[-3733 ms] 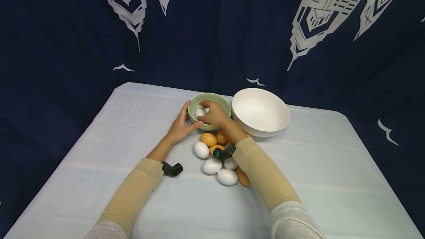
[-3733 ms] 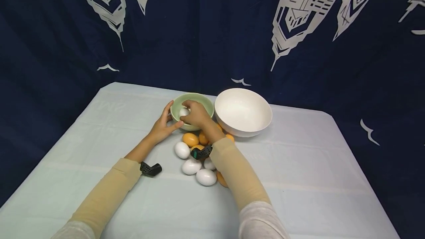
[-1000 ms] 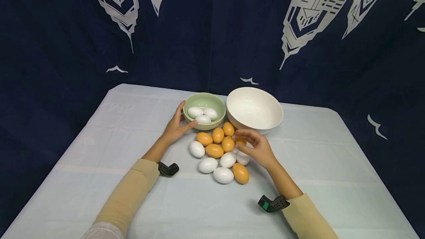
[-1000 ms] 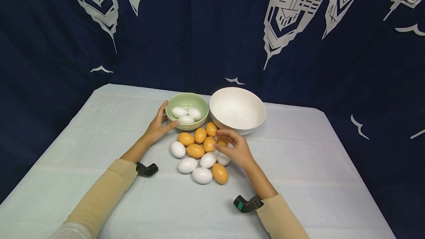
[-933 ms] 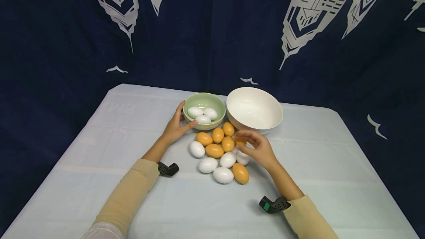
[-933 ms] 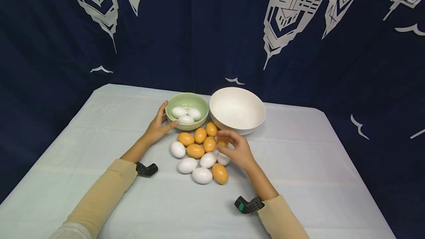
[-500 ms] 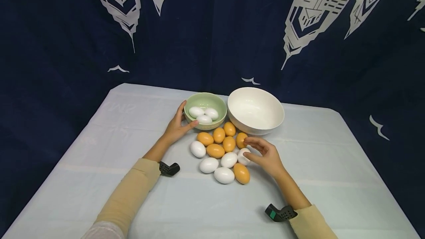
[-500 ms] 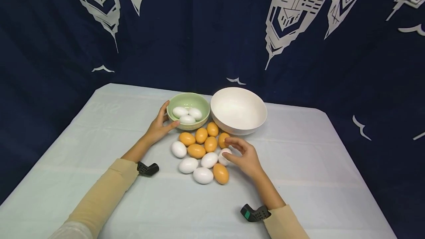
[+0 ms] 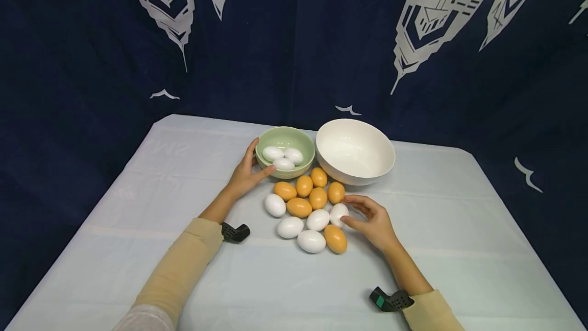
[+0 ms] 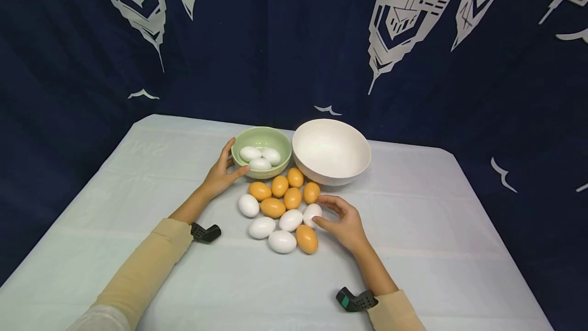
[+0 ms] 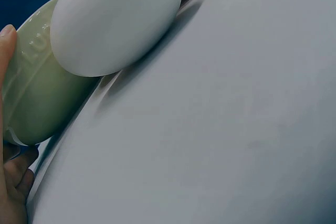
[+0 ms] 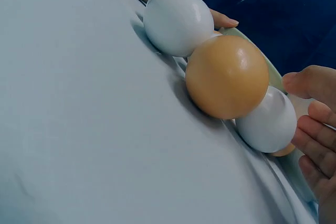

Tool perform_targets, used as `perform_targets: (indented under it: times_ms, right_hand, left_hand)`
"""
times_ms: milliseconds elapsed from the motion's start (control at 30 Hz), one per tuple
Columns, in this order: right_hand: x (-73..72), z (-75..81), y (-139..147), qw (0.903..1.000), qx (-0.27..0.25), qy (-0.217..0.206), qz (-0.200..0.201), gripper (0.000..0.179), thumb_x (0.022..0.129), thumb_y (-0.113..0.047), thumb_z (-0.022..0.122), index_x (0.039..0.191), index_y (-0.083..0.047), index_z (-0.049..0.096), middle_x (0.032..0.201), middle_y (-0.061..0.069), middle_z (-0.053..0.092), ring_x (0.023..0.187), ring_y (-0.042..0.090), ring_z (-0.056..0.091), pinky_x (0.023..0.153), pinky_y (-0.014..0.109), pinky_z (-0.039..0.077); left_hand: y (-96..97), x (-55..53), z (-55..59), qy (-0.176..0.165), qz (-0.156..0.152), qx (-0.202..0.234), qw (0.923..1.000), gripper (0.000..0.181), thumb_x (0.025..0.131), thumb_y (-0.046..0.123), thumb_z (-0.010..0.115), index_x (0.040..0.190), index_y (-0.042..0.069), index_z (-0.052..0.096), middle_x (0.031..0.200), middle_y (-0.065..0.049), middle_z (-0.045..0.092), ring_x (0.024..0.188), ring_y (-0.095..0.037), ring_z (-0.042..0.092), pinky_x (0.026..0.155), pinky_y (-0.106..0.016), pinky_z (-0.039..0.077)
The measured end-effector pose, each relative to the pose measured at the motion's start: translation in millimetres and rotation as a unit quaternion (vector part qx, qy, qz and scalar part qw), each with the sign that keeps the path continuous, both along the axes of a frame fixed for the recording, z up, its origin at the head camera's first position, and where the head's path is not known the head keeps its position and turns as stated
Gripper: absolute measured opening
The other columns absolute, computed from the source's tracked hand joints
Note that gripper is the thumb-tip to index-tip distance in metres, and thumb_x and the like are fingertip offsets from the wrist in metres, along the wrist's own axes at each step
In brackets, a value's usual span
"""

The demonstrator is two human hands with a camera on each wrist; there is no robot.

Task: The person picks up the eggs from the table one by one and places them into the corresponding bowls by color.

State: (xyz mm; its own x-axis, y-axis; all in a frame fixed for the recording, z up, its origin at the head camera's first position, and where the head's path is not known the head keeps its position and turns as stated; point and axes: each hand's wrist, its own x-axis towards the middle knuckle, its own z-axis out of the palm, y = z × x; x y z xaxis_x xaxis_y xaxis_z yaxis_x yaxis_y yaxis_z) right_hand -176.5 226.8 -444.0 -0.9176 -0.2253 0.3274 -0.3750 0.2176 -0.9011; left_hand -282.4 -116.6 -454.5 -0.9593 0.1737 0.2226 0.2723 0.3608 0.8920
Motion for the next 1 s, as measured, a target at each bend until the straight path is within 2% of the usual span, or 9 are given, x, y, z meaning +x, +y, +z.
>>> perform_targets:
  times_ms: [133, 267, 400, 633, 933, 1000]
  right_hand:
    - [0.9, -1.9, 1.9, 0.9998, 0.015, -0.011, -0.010, 0.045, 0.078, 0.006, 0.078, 0.119, 0.009, 0.061, 0.120, 0.026, 0.061, 0.110, 0.006, 0.058, 0.098, 0.018, 0.040]
    - [2.3, -4.1, 3.3, 0.9989, 0.037, -0.022, -0.017, 0.047, 0.079, -0.001, 0.080, 0.121, 0.005, 0.061, 0.121, 0.019, 0.063, 0.112, 0.013, 0.058, 0.098, 0.019, 0.040]
    - [2.7, -6.2, 3.1, 0.9989, 0.037, -0.023, -0.015, 0.048, 0.078, 0.000, 0.081, 0.121, 0.005, 0.061, 0.120, 0.020, 0.063, 0.112, 0.019, 0.059, 0.098, 0.020, 0.042]
    - [1.2, -8.7, 3.5, 0.9992, 0.034, -0.021, -0.005, 0.048, 0.077, 0.001, 0.081, 0.121, 0.007, 0.061, 0.119, 0.022, 0.062, 0.108, 0.010, 0.060, 0.096, 0.020, 0.043]
    - [4.3, -4.7, 1.3, 0.9984, 0.047, -0.032, 0.002, 0.051, 0.077, 0.001, 0.081, 0.123, 0.006, 0.060, 0.120, 0.019, 0.063, 0.106, 0.010, 0.060, 0.096, 0.020, 0.044]
    - [2.7, -8.5, 2.6, 0.9983, 0.048, -0.031, 0.002, 0.051, 0.077, -0.001, 0.082, 0.123, 0.004, 0.061, 0.120, 0.018, 0.063, 0.107, 0.009, 0.060, 0.096, 0.020, 0.043]
  left_hand:
    - [0.2, -0.5, -0.3, 0.003, -0.001, 0.000, 1.0000, 0.092, 0.091, 0.035, 0.069, 0.158, 0.022, 0.008, 0.156, -0.014, 0.026, 0.130, -0.036, 0.045, 0.112, -0.052, 0.025]
    - [0.1, -1.0, -1.2, 0.004, -0.003, -0.001, 1.0000, 0.092, 0.091, 0.037, 0.069, 0.158, 0.022, 0.008, 0.156, -0.014, 0.025, 0.130, -0.036, 0.045, 0.112, -0.052, 0.024]
    - [-0.3, -1.5, -1.9, 0.003, -0.002, -0.001, 1.0000, 0.092, 0.090, 0.037, 0.069, 0.158, 0.023, 0.008, 0.156, -0.014, 0.026, 0.130, -0.035, 0.045, 0.112, -0.053, 0.024]
    - [-0.5, -1.1, -1.2, 0.001, 0.000, 0.001, 1.0000, 0.092, 0.090, 0.035, 0.070, 0.158, 0.023, 0.009, 0.156, -0.013, 0.027, 0.129, -0.034, 0.046, 0.111, -0.052, 0.025]
    - [-0.7, -0.8, -0.8, 0.001, -0.001, -0.002, 1.0000, 0.092, 0.091, 0.035, 0.070, 0.158, 0.023, 0.008, 0.156, -0.013, 0.027, 0.128, -0.034, 0.047, 0.111, -0.053, 0.026]
    - [-0.6, -0.9, -0.7, 0.001, -0.002, -0.002, 1.0000, 0.092, 0.091, 0.035, 0.070, 0.158, 0.023, 0.008, 0.156, -0.013, 0.027, 0.128, -0.034, 0.047, 0.111, -0.053, 0.026]
